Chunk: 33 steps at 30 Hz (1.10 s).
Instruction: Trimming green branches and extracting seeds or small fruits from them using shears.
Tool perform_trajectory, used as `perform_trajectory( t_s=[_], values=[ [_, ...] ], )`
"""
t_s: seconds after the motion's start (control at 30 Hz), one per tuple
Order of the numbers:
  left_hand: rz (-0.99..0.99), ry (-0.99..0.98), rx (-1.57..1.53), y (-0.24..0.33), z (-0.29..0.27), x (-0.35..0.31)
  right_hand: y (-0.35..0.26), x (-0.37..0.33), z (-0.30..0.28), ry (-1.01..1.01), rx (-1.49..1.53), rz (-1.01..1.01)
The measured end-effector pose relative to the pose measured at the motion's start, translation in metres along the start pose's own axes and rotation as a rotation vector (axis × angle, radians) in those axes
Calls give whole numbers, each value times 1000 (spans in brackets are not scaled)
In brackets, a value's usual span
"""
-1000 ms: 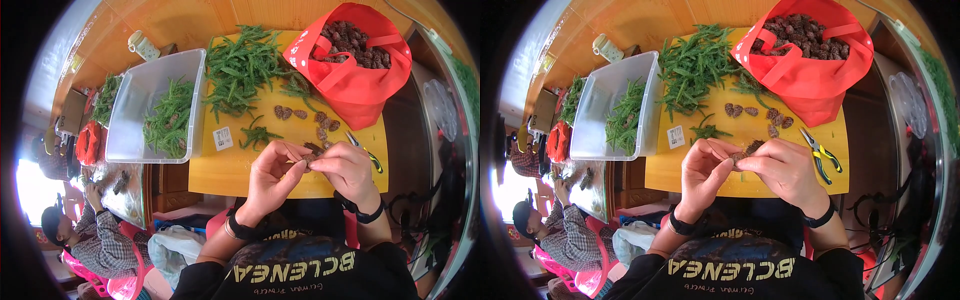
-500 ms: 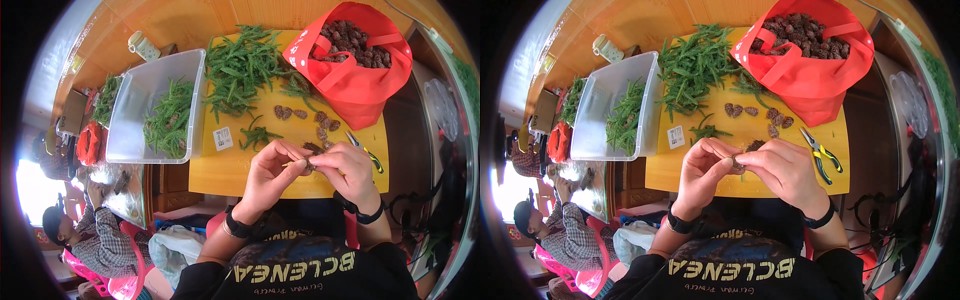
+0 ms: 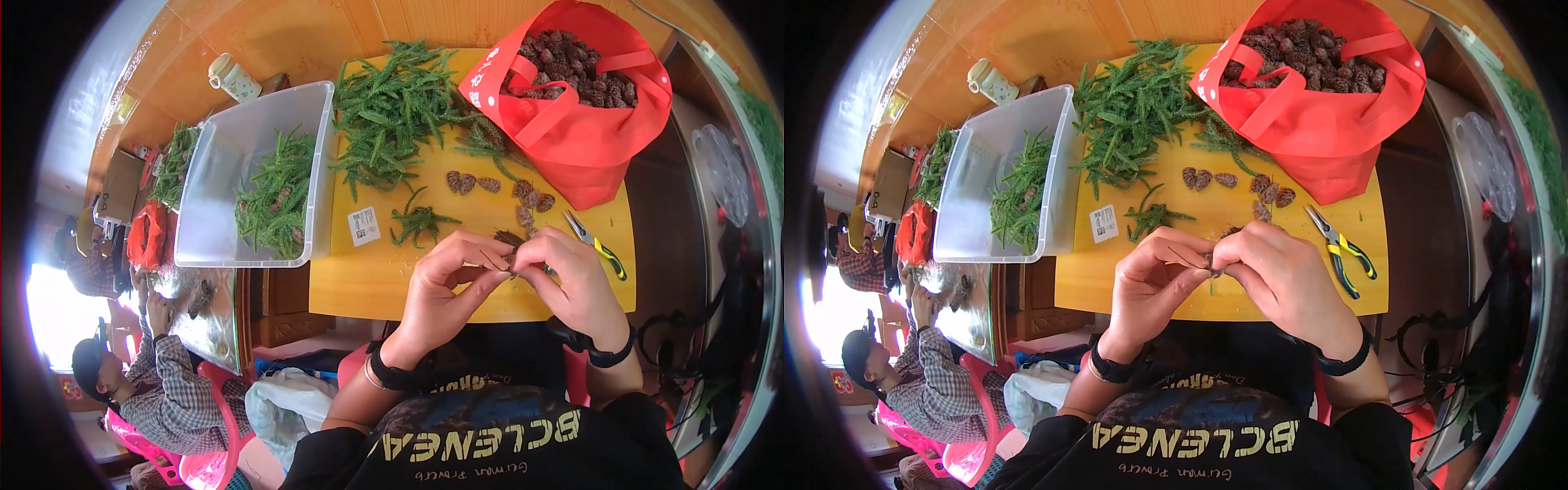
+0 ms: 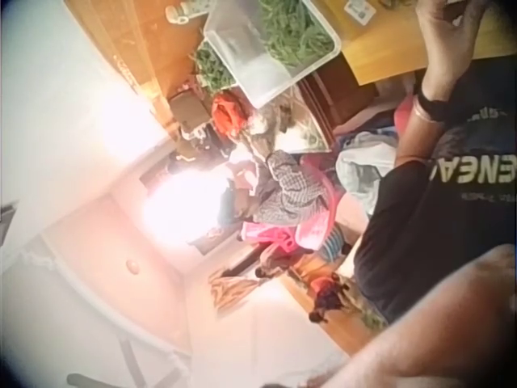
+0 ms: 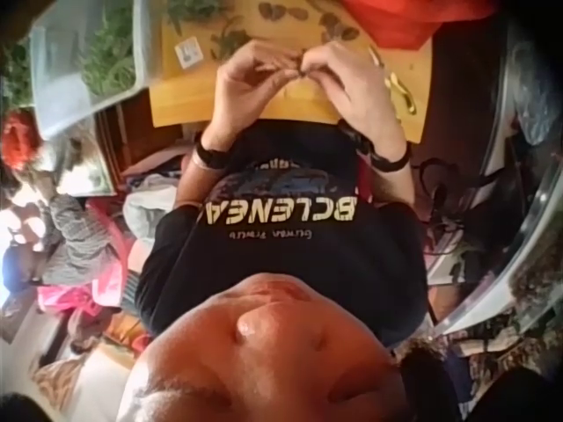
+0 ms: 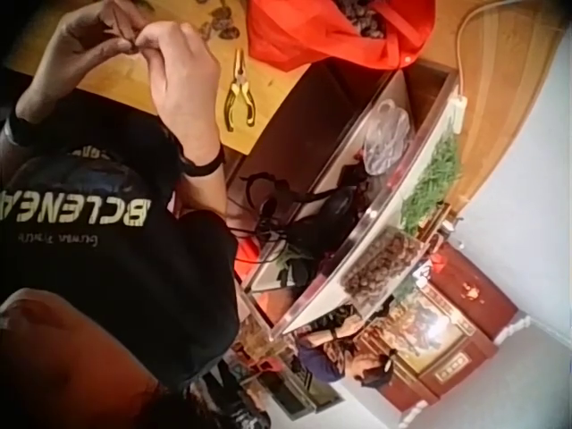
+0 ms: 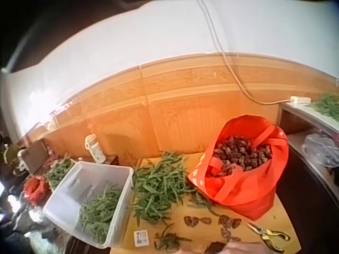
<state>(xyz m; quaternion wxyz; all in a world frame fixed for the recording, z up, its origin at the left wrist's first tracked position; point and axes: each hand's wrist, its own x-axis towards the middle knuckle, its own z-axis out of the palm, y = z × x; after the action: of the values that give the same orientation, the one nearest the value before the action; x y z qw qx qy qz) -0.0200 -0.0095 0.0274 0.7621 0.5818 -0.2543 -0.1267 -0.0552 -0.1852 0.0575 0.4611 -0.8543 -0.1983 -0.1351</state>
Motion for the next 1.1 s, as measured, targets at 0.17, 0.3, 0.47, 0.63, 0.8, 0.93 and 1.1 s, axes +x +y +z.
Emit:
perform_trajectory(
  t_s=[0.17, 0.3, 0.47, 0.63, 0.8, 0.93, 1.1],
  values=[
    [54, -39, 58, -3, -2, 0, -4, 1, -2, -39, 4, 35],
    [36, -44, 54, -4, -2, 0, -3, 1, -2, -44, -2, 33],
    [-117, -28, -165, -1, -2, 1, -1, -1, -1, -37, -25, -25],
    [-224, -65, -171, 2, -6, 4, 2, -3, -1, -56, -76, -57],
    [-242, -80, -117, 3, -7, 5, 1, -4, 0, -51, -51, -46],
    [-295, -54, -175, 6, -2, 5, 3, -7, 3, 4, 66, 12],
    [-287, -70, -224, 0, -3, 4, -5, -8, -3, -19, 50, 64]
  ],
)
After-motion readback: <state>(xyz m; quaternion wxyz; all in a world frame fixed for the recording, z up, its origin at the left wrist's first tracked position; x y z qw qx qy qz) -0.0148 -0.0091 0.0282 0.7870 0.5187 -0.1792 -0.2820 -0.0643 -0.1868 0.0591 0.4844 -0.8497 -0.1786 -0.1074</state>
